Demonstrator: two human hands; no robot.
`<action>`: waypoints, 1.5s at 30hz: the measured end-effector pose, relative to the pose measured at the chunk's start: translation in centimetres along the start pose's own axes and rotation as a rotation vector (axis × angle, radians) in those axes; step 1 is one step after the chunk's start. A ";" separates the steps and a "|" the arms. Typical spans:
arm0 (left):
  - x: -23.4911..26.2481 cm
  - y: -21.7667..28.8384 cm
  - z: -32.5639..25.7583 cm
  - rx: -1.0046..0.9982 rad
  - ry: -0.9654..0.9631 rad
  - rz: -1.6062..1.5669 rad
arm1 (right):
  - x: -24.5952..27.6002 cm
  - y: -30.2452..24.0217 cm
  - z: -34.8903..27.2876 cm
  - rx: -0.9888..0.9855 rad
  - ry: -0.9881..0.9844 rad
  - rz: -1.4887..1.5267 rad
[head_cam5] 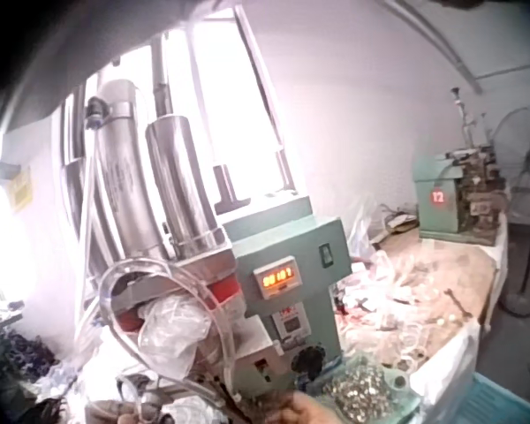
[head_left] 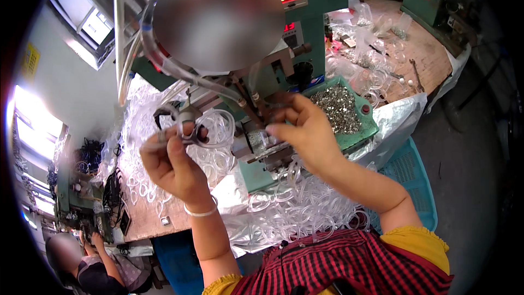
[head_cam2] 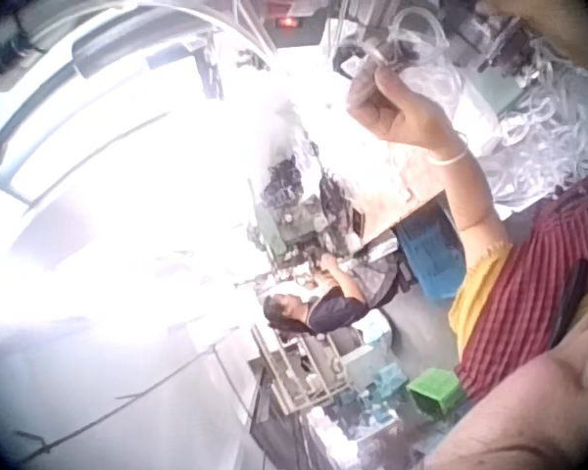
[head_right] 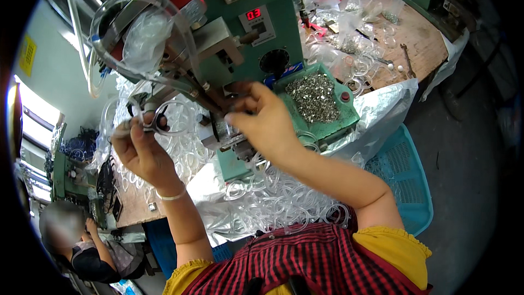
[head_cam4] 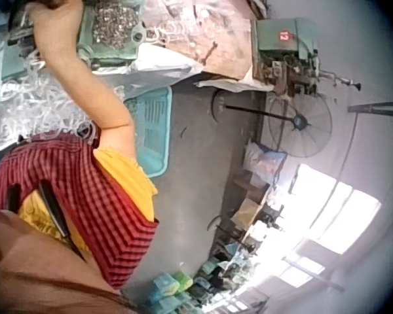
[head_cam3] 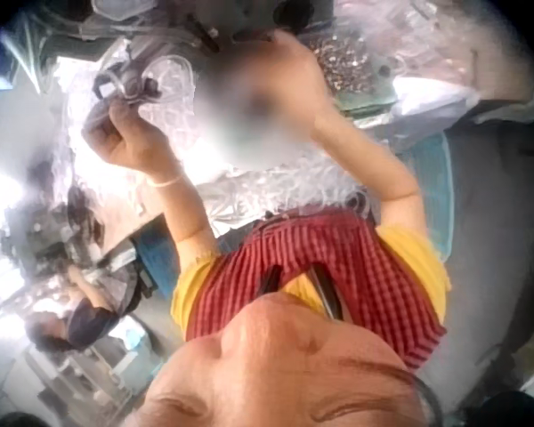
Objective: The person repeatedly picks small metal components from a green tray and places them into a machine to attach them to clear plastic rings. The finished rings are collected in a pile on the left side of the workspace. The process is continuous and repetitive throughout the clip.
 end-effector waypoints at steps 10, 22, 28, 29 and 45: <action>-3.6 0.5 -5.5 -0.702 -0.816 0.501 | 13.1 1.9 -0.5 0.379 0.236 -1.555; -3.7 -1.4 -8.4 -0.690 -0.665 0.493 | 13.9 4.9 -4.1 0.695 0.434 -1.277; -3.6 -0.6 -8.8 -0.650 -0.668 0.483 | 13.7 5.3 -5.0 0.955 0.493 -1.127; -3.6 -0.4 -8.8 -0.628 -0.678 0.485 | 13.8 5.1 -4.9 0.960 0.481 -1.123; -4.0 0.2 -10.5 -0.488 -0.459 0.431 | 6.9 -2.1 -6.9 1.012 0.074 -1.225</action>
Point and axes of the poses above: each hand's wrist, its own z-axis towards the middle knuckle, its own x-axis out of the back of the hand, y = z × x, the point moved 1 cm from there along z, towards the middle knuckle
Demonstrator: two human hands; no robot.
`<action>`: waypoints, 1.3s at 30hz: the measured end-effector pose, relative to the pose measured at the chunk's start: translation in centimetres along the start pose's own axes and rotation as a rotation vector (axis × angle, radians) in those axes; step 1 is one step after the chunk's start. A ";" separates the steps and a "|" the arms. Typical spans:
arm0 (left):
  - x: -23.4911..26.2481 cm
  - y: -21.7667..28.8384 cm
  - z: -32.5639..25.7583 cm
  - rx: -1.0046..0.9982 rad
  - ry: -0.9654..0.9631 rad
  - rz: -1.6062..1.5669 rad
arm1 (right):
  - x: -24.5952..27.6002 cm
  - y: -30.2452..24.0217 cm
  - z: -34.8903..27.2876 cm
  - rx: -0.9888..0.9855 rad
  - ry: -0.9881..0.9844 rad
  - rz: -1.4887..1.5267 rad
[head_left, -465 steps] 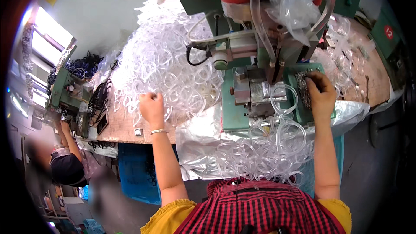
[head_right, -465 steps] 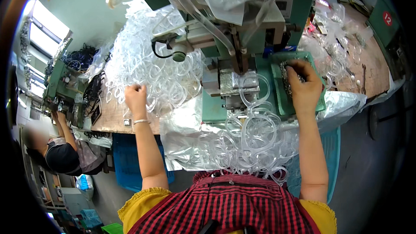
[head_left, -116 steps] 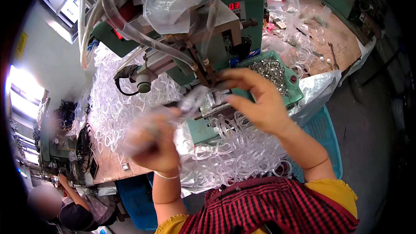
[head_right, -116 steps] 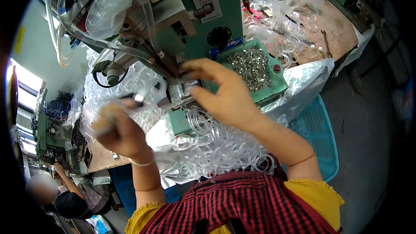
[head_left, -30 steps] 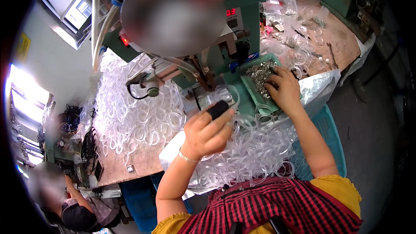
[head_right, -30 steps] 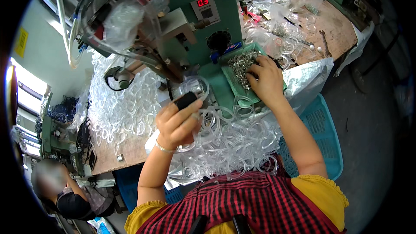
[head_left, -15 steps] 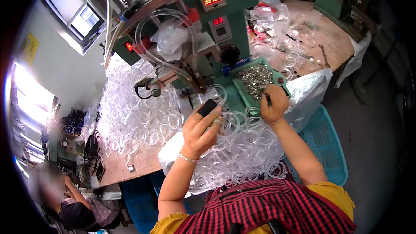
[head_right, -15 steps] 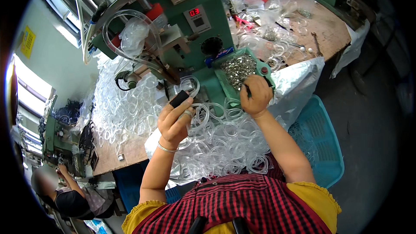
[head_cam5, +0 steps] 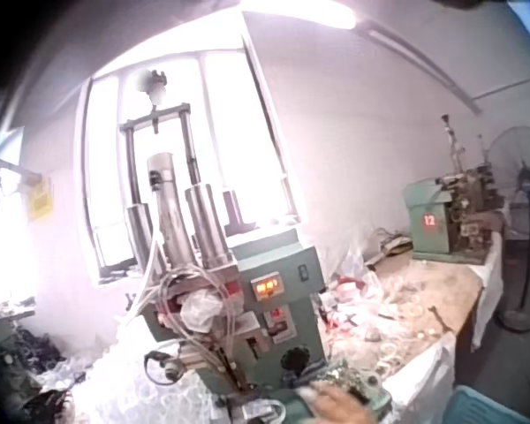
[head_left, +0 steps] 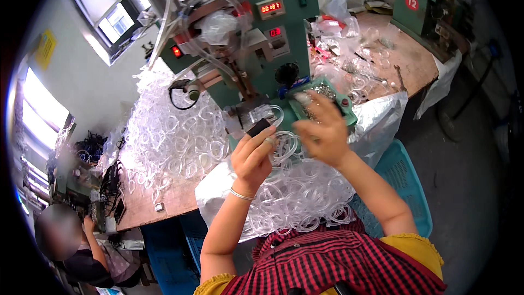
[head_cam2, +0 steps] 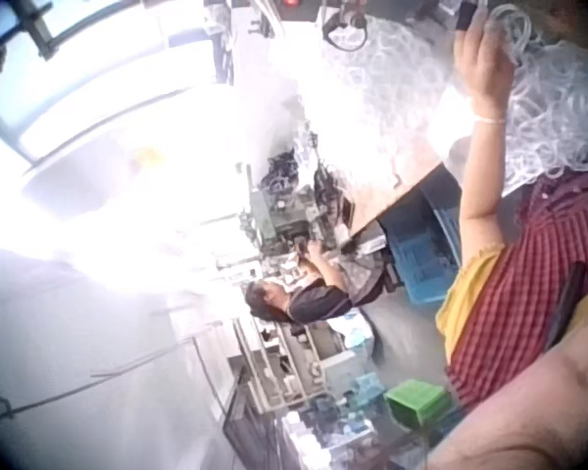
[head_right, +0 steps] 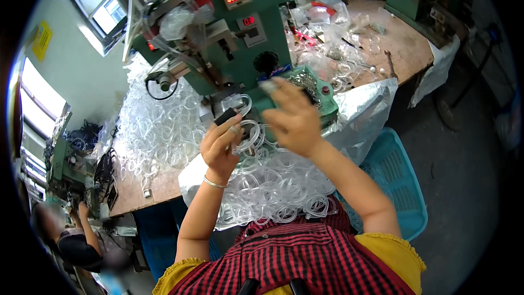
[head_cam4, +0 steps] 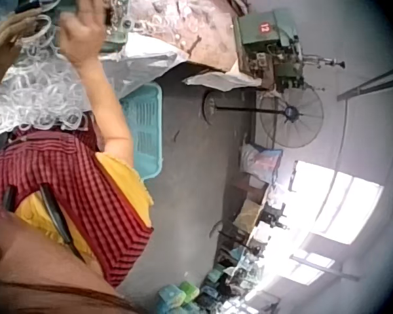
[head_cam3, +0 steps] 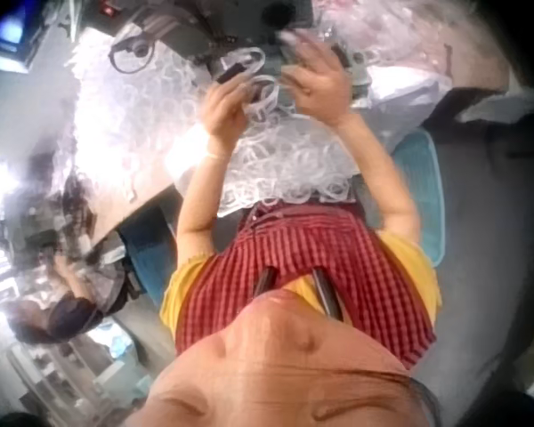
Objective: The person repeatedly picks small metal components from a green tray and places them into a machine to attach them to clear plastic rings. The finished rings are collected in a pile on the left side of the workspace. The process is continuous and repetitive throughout the clip.
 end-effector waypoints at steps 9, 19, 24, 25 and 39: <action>7.2 2.3 -2.7 0.331 -0.318 0.084 | -1.4 3.5 -0.6 0.115 0.102 0.169; 7.8 3.5 -19.9 1.155 -1.164 -0.383 | 9.0 15.0 -1.4 -0.220 0.097 -0.417; -6.1 8.2 -18.8 0.721 -1.092 -0.587 | 8.8 11.2 2.3 -0.073 -0.083 -0.366; -9.0 9.5 -16.9 0.736 -1.111 -0.663 | 8.6 10.5 3.1 -0.091 -0.149 -0.344; -6.2 9.0 -10.8 0.378 -1.294 -0.683 | 2.0 12.8 1.0 -0.287 -0.608 -0.198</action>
Point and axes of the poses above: each hand's wrist, its own z-axis towards the middle knuckle, its own x-axis out of the back of the hand, y = z × x, the point moved 1 cm from there along z, towards the middle knuckle
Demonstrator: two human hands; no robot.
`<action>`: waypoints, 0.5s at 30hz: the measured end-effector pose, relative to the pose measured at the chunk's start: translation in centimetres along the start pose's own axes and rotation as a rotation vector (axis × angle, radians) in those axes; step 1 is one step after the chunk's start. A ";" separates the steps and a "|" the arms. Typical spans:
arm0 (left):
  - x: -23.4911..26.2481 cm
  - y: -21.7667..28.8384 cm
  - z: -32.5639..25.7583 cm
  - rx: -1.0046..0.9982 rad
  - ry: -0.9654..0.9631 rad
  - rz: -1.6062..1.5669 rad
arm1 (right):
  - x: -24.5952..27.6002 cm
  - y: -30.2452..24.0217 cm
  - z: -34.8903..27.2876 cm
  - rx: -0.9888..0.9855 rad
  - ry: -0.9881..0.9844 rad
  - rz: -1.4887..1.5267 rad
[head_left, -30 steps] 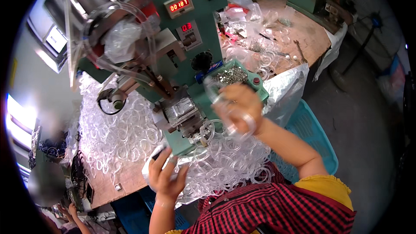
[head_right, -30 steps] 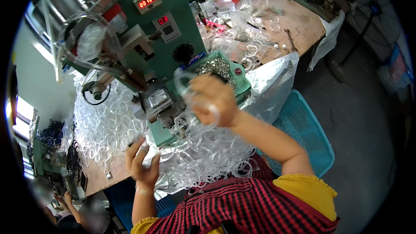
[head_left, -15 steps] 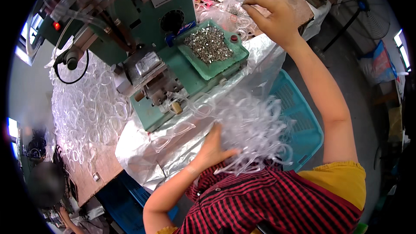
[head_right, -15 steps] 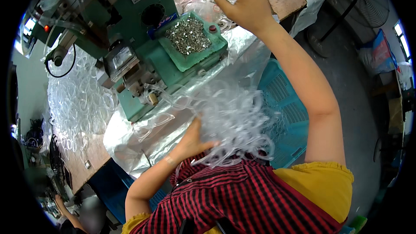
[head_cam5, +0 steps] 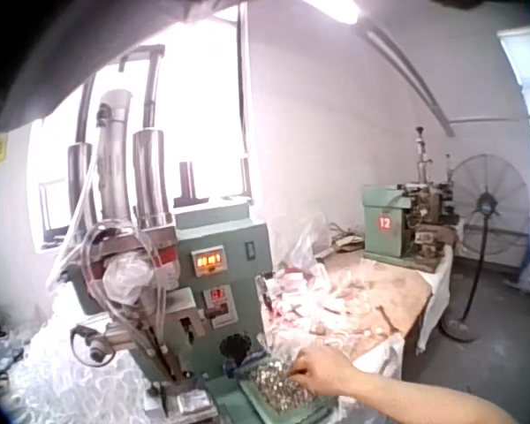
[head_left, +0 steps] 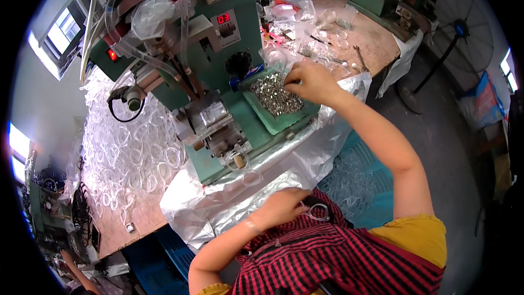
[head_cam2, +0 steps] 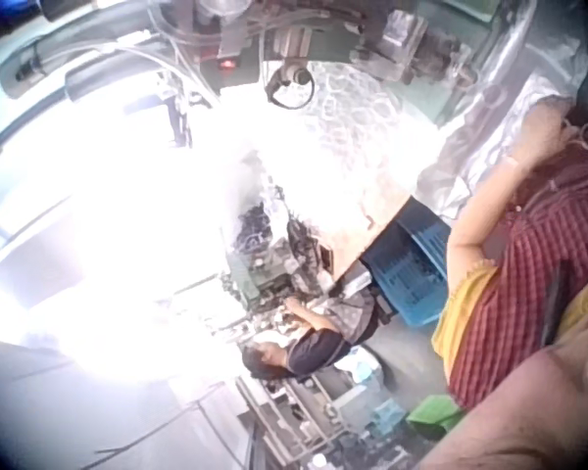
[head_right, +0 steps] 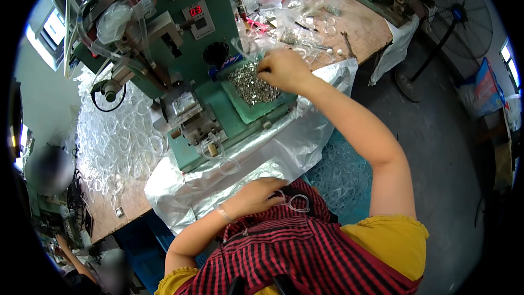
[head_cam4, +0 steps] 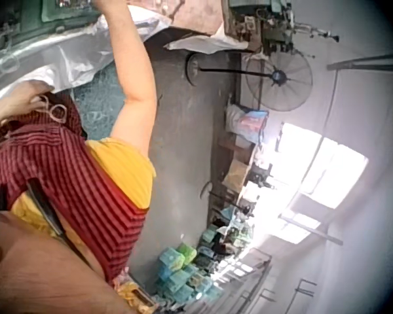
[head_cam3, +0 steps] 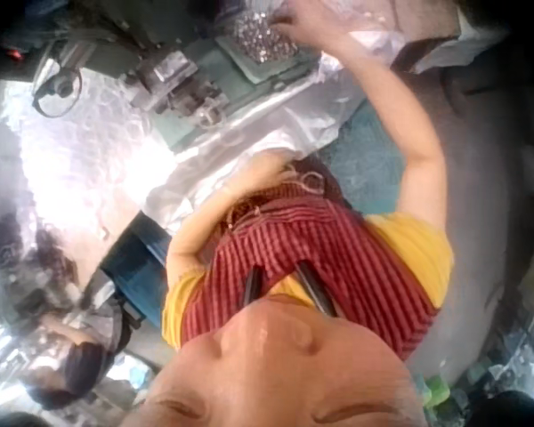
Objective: The person repeatedly picks small metal components from a green tray and places them into a machine to attach them to clear plastic rings. The finished rings are collected in a pile on the left side of the workspace. The process is continuous and repetitive throughout the clip.
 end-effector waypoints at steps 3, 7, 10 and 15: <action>4.3 0.3 -4.8 0.113 0.218 -0.059 | 0.1 0.2 0.8 -0.040 0.009 -0.138; 6.7 0.6 -11.1 0.325 0.482 -0.081 | 3.7 4.4 2.3 -0.245 0.161 -0.267; 6.6 -2.4 -14.1 0.494 0.780 -0.406 | 3.3 11.0 1.9 -0.436 -0.103 -0.224; 10.9 -4.7 -19.8 0.597 1.499 -0.250 | 0.0 2.2 -0.3 -0.166 0.053 -0.144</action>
Point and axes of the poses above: each hand's wrist, its own z-axis towards the middle knuckle, its own x-axis out of the back of the hand, y = z × x, the point moved 1 cm from there along z, towards the middle knuckle
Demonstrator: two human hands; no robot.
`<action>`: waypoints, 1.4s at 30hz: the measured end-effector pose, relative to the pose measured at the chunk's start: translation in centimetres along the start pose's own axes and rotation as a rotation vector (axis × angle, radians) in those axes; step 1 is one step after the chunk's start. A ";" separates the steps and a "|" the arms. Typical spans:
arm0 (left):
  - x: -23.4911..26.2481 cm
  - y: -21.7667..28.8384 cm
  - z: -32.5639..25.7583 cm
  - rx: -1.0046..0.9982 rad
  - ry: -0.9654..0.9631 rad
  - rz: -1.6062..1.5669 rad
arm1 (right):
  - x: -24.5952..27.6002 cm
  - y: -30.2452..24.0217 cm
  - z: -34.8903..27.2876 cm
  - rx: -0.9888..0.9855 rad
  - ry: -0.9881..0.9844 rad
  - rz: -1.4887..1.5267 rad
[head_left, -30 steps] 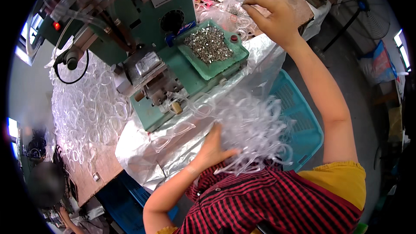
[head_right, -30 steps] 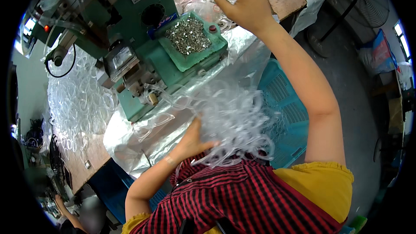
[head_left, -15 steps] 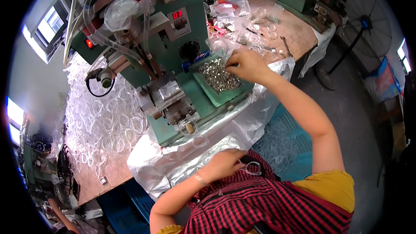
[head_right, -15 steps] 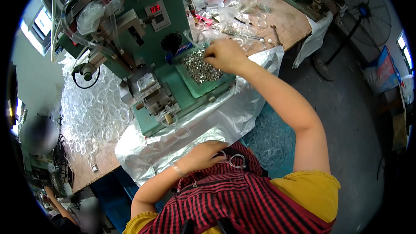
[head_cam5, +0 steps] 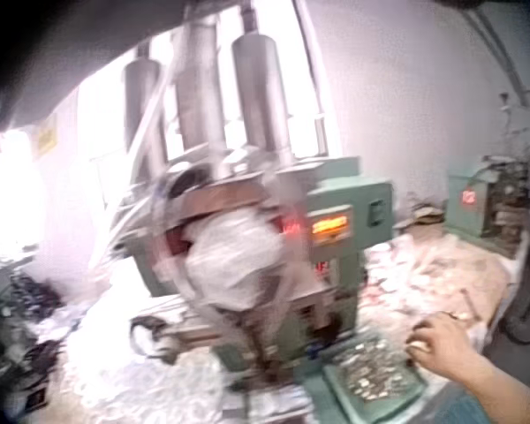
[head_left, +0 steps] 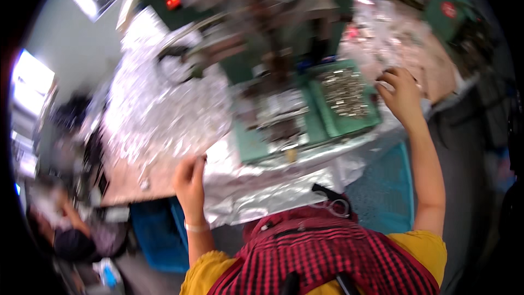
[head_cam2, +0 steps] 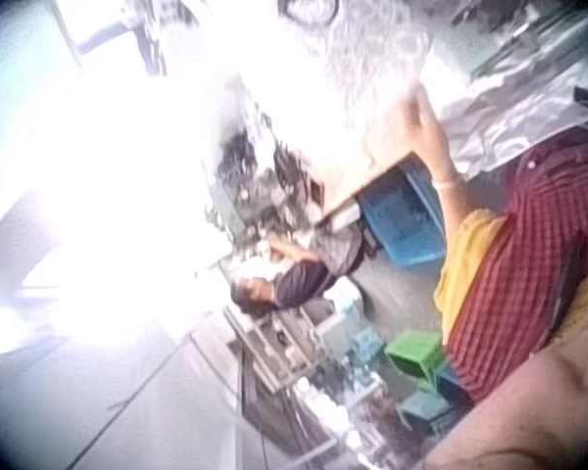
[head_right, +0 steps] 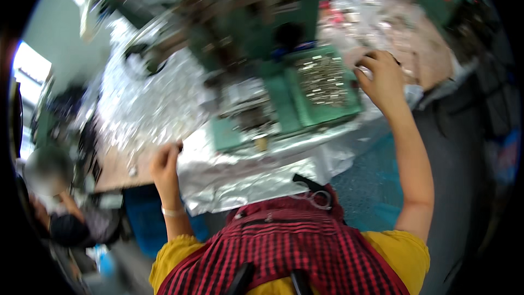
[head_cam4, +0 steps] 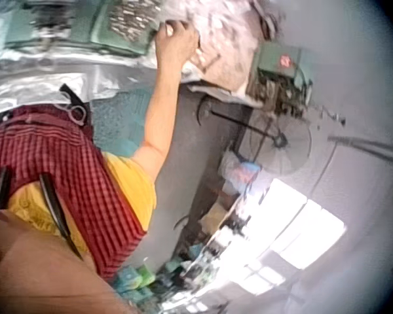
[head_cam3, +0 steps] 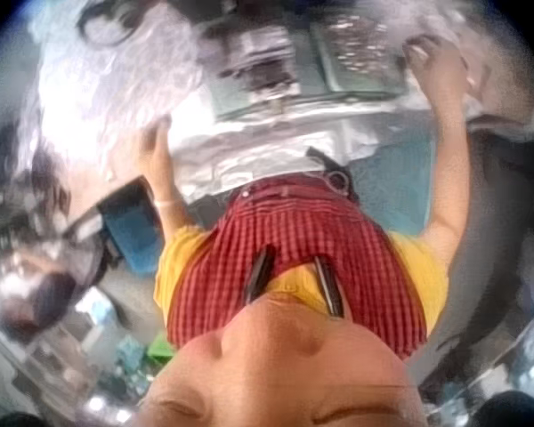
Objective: The person repeatedly picks small metal components from a green tray and places them into a machine to attach them to clear plastic rings. The finished rings are collected in a pile on the left side of the workspace. The process is continuous and repetitive throughout the clip.
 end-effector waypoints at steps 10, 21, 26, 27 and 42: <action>-1.0 0.7 9.7 -0.769 -0.237 0.853 | -6.3 -8.0 -1.8 0.043 0.127 0.146; -2.4 -5.0 12.2 -0.053 0.132 0.195 | -6.3 -6.2 -4.8 -0.643 0.468 1.358; -3.4 3.0 6.0 -0.249 0.308 -0.225 | -7.1 -7.4 -2.1 -0.528 0.356 1.174; -4.0 4.5 4.3 -0.403 0.315 -0.158 | -7.2 -7.7 -1.6 -0.503 0.332 1.143; -12.3 12.0 2.3 -1.400 -0.353 0.241 | -4.3 -6.2 0.2 -0.327 0.509 0.885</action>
Point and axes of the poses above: each hand's wrist, its own z-axis towards the middle knuckle, its own x-axis out of the back of the hand, y = z × x, the point moved 1 cm from there along z, towards the middle knuckle
